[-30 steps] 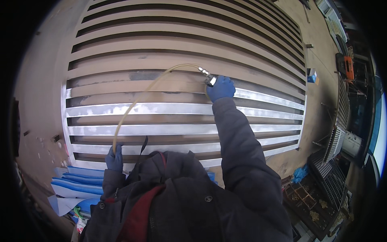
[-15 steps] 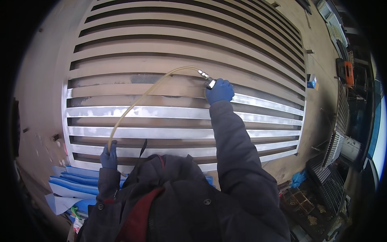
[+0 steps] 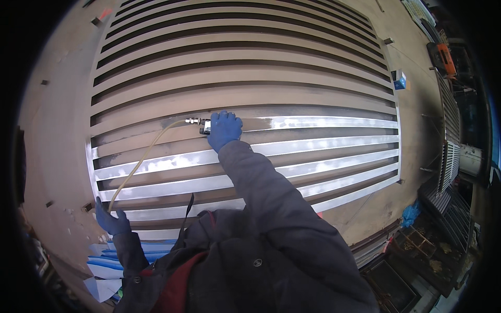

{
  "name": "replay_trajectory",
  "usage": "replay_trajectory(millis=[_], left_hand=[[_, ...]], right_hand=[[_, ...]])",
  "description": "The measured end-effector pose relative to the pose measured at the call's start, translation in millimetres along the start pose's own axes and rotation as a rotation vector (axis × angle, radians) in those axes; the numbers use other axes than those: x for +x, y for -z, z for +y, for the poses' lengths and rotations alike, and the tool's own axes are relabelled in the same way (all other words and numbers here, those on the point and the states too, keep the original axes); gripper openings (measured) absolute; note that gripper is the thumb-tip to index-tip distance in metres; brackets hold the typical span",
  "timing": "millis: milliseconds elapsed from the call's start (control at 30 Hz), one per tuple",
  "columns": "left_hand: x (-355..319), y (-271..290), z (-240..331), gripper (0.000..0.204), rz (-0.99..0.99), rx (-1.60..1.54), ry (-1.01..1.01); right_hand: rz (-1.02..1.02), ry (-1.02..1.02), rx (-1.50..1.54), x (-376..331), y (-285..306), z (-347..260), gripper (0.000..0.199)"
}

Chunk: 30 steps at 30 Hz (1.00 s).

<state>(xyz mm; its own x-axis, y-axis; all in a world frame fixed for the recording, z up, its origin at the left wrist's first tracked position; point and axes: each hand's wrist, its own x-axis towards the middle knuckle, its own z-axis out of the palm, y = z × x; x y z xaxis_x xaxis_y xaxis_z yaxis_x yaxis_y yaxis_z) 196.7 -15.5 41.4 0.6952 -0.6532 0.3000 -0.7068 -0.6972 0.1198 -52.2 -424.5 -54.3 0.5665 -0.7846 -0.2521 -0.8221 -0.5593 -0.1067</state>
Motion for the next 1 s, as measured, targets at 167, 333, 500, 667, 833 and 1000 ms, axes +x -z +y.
replay_trajectory(millis=[167, 333, 500, 667, 833, 1000], left_hand=[[37, -22, 190, 0.062, -0.198, -0.429, -0.287], [54, -69, 284, 0.084, -0.448, -0.706, -0.625], [71, -92, 279, 0.098, -0.565, -0.523, -0.654], [67, -128, 273, 0.096, -0.418, -0.534, -0.504], [71, -148, 268, 0.101, -0.405, -0.504, -0.403], [87, -152, 259, 0.117, -0.51, -0.481, -0.244]], right_hand=[[0.105, 0.075, 0.009, -5, -9, -22, 0.049], [0.005, 0.099, -0.028, 2, -8, -31, 0.037], [-0.044, 0.128, -0.09, 14, -4, -33, 0.034], [0.071, 0.199, -0.032, 24, -16, -48, 0.03], [-0.1, 0.26, 0.007, 35, -1, -63, 0.047], [-0.24, 0.477, -0.101, 44, 30, -70, 0.052]])
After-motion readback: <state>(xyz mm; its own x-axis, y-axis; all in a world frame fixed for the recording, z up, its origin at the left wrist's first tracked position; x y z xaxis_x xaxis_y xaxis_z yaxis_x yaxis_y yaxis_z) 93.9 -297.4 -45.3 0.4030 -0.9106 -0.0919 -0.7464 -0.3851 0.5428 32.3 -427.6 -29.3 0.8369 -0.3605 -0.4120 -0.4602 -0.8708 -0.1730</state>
